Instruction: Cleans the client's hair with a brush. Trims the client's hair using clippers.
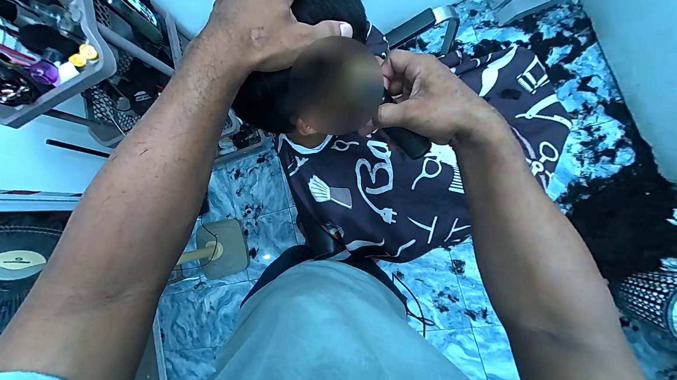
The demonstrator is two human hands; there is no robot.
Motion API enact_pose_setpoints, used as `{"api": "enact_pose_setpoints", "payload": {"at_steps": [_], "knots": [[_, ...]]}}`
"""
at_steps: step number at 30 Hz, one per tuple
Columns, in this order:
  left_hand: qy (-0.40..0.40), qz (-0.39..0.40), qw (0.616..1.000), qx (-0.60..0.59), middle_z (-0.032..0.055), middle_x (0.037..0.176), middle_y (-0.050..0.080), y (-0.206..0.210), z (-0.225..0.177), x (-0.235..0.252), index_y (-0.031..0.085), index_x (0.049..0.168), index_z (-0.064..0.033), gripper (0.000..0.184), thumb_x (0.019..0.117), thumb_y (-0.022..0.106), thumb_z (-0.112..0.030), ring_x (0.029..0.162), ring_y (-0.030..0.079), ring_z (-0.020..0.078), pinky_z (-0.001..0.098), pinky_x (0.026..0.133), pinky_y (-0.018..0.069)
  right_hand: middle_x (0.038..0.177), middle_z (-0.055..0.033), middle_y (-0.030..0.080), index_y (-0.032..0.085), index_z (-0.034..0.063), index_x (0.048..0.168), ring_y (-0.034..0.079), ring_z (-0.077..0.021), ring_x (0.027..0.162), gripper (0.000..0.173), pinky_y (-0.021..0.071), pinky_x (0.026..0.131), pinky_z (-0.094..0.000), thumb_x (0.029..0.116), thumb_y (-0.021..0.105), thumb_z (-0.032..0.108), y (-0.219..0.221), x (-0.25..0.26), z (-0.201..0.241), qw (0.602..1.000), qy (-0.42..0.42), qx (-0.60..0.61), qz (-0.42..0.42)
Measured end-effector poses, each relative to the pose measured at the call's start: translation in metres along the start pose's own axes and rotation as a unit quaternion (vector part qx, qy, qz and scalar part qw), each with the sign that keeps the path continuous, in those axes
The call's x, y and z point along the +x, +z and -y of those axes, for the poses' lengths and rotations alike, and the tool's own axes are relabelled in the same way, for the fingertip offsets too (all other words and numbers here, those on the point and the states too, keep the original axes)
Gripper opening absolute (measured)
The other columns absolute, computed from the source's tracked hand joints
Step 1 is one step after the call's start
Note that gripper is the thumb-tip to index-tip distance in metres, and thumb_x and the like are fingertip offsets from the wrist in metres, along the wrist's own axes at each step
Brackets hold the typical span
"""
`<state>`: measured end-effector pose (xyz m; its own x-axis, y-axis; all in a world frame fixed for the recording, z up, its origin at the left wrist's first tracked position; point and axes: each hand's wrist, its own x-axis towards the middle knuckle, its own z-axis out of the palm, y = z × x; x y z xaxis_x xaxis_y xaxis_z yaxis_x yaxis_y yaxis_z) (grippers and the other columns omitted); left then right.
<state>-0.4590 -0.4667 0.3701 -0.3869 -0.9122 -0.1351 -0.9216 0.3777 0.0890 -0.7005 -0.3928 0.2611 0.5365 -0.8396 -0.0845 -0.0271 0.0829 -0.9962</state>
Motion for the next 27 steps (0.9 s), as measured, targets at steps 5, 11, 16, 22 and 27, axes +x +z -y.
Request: {"api": "enact_pose_setpoints", "payload": {"at_steps": [5,11,16,22,27], "knots": [[0.003,0.001,1.000,0.000,0.0020,0.135,0.063,-0.0001,0.0005,0.0002,0.060,0.140,-0.0365,0.081,0.0785,0.049,-0.088,0.126,0.059,0.0210,0.0553,0.104,0.0455,0.091,-0.0125,0.070,0.054,0.0042,0.105,0.071,-0.0220,0.065,0.040,0.0599,0.048,-0.0362,0.0781,0.084,0.010,-0.0003,0.0021,0.0017,0.999,0.020,-0.034,0.007],[0.003,-0.001,1.000,-0.005,0.0009,0.135,0.063,0.0005,0.0012,0.0007,0.060,0.139,-0.0371,0.080,0.0783,0.050,-0.088,0.125,0.059,0.0198,0.0542,0.104,0.0461,0.090,-0.0113,0.072,0.054,0.0046,0.104,0.071,-0.0207,0.065,0.039,0.0586,0.046,-0.0342,0.0788,0.083,0.009,0.0014,-0.0004,0.0040,1.000,0.007,-0.021,-0.005],[0.003,-0.002,1.000,-0.005,0.0015,0.135,0.063,0.0004,0.0005,-0.0002,0.059,0.140,-0.0369,0.080,0.0786,0.050,-0.088,0.126,0.059,0.0205,0.0552,0.104,0.0451,0.091,-0.0119,0.069,0.055,0.0041,0.104,0.069,-0.0202,0.064,0.041,0.0608,0.051,-0.0356,0.0763,0.085,0.009,-0.0003,0.0002,0.0012,0.998,0.022,-0.059,0.007],[0.006,-0.005,1.000,-0.002,0.0018,0.134,0.063,0.0013,0.0024,0.0004,0.059,0.140,-0.0368,0.082,0.0781,0.049,-0.089,0.125,0.059,0.0209,0.0552,0.104,0.0456,0.090,-0.0120,0.071,0.054,0.0043,0.104,0.072,-0.0211,0.065,0.039,0.0592,0.046,-0.0345,0.0796,0.084,0.009,0.0002,-0.0006,0.0036,1.000,0.010,-0.023,-0.002],[0.004,-0.004,1.000,-0.006,0.0020,0.135,0.063,0.0003,0.0019,-0.0008,0.060,0.140,-0.0363,0.081,0.0787,0.050,-0.088,0.127,0.059,0.0209,0.0552,0.105,0.0455,0.111,-0.0112,0.061,0.058,0.0066,0.104,0.068,-0.0182,0.086,0.040,0.0624,0.067,-0.0364,0.0745,0.086,0.012,-0.0022,0.0026,-0.0030,0.991,-0.002,-0.133,0.022]]}}
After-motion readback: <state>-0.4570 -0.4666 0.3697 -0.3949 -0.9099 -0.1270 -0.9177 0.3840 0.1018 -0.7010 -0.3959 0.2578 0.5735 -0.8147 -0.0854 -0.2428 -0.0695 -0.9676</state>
